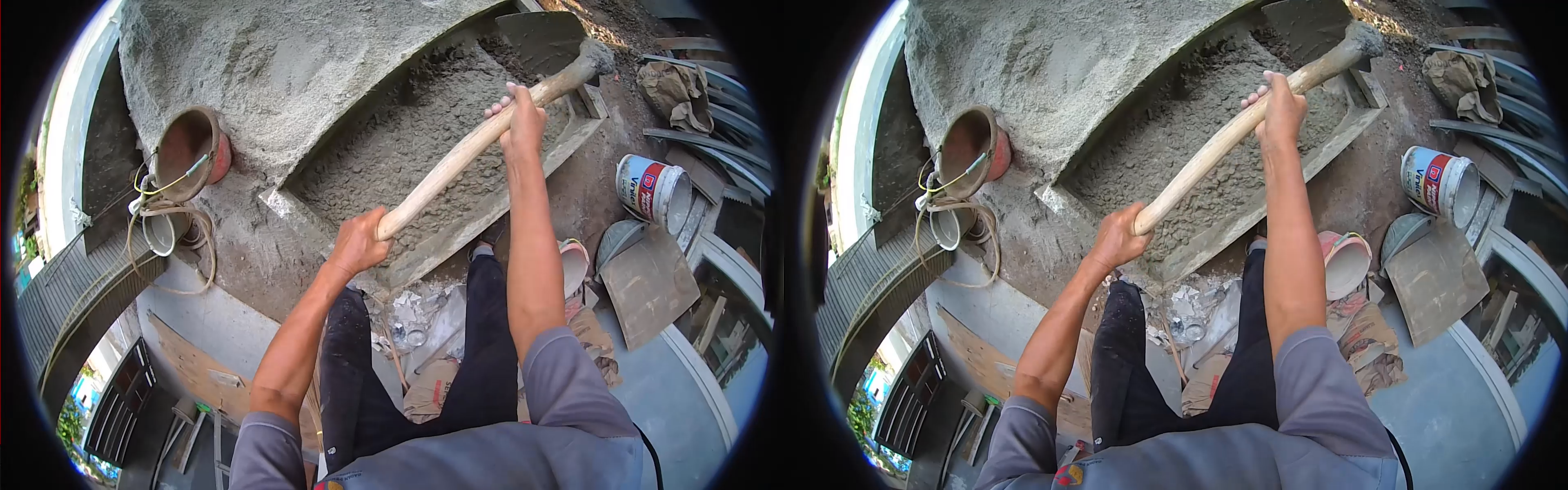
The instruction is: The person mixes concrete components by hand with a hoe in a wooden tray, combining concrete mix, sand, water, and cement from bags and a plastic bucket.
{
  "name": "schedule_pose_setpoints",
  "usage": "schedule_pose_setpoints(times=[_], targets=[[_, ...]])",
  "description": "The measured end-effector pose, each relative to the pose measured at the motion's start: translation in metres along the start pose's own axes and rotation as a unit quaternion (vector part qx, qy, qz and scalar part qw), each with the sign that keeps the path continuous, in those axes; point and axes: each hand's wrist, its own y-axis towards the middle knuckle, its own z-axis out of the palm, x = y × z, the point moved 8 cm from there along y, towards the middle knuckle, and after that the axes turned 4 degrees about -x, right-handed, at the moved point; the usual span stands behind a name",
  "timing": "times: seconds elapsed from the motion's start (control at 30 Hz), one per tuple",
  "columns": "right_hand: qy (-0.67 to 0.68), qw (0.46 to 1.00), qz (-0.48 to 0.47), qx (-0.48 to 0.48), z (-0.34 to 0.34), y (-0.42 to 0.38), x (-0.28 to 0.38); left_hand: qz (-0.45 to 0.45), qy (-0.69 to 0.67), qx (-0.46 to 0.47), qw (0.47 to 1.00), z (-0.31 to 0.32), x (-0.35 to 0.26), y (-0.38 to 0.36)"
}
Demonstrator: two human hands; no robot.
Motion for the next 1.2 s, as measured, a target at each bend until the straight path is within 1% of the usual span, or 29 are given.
schedule_pose_setpoints(times=[0.03, 0.1, 0.13, 0.17, 0.23, 0.27, 0.3, 0.43, 0.5, 0.6, 0.7, 0.8, 0.9, 0.93, 1.0, 1.1, 1.17, 1.2], targets=[[-0.004, 1.000, 0.006, -0.002, 0.012, 0.028, -0.013, -0.004, 0.020, -0.009, 1.000, -0.012, -0.001, 0.017], [-0.009, 0.999, 0.038, 0.005, 0.030, 0.079, -0.063, -0.048, 0.059, 0.005, 0.997, -0.037, 0.005, 0.044], [-0.005, 0.996, 0.085, -0.029, 0.031, 0.095, -0.101, -0.068, 0.075, 0.009, 0.995, -0.045, 0.009, 0.047], [-0.017, 0.993, 0.112, -0.036, 0.026, 0.091, -0.137, -0.115, 0.077, 0.049, 0.989, -0.053, 0.014, 0.043], [-0.039, 0.986, 0.156, -0.032, 0.028, 0.082, -0.187, -0.141, 0.082, 0.064, 0.984, -0.048, 0.037, 0.022], [-0.056, 0.980, 0.186, -0.034, 0.014, 0.067, -0.214, -0.159, 0.084, 0.082, 0.980, -0.038, 0.046, -0.003], [-0.071, 0.974, 0.212, -0.034, 0.004, 0.055, -0.232, -0.182, 0.070, 0.064, 0.979, -0.028, 0.045, -0.024], [-0.167, 0.955, 0.243, 0.030, -0.001, 0.027, -0.260, -0.258, 0.013, 0.031, 0.966, 0.009, 0.019, -0.081], [-0.222, 0.941, 0.249, 0.057, 0.006, 0.011, -0.271, -0.295, -0.015, 0.008, 0.955, 0.014, -0.001, -0.100], [-0.259, 0.913, 0.299, 0.099, 0.006, -0.018, -0.298, -0.333, -0.071, -0.006, 0.940, 0.018, -0.026, -0.120], [-0.249, 0.901, 0.329, 0.131, -0.008, -0.044, -0.310, -0.355, -0.044, 0.003, 0.934, 0.030, -0.041, -0.138], [-0.229, 0.887, 0.369, 0.156, -0.034, -0.067, -0.319, -0.371, -0.050, 0.024, 0.927, 0.038, -0.077, -0.154], [-0.217, 0.867, 0.415, 0.171, -0.063, -0.095, -0.311, -0.342, 0.002, 0.042, 0.939, 0.043, -0.110, -0.173], [-0.194, 0.867, 0.429, 0.163, -0.071, -0.105, -0.303, -0.329, 0.025, 0.047, 0.943, 0.042, -0.120, -0.180], [-0.150, 0.867, 0.455, 0.140, -0.090, -0.123, -0.280, -0.316, 0.030, 0.072, 0.946, 0.037, -0.142, -0.192], [-0.079, 0.879, 0.462, 0.091, -0.120, -0.140, -0.251, -0.294, 0.034, 0.114, 0.949, 0.032, -0.164, -0.215], [-0.084, 0.893, 0.437, 0.068, -0.132, -0.151, -0.215, -0.276, 0.031, 0.139, 0.951, 0.034, -0.167, -0.235], [-0.087, 0.900, 0.424, 0.057, -0.134, -0.156, -0.194, -0.254, 0.018, 0.137, 0.957, 0.035, -0.165, -0.243]])
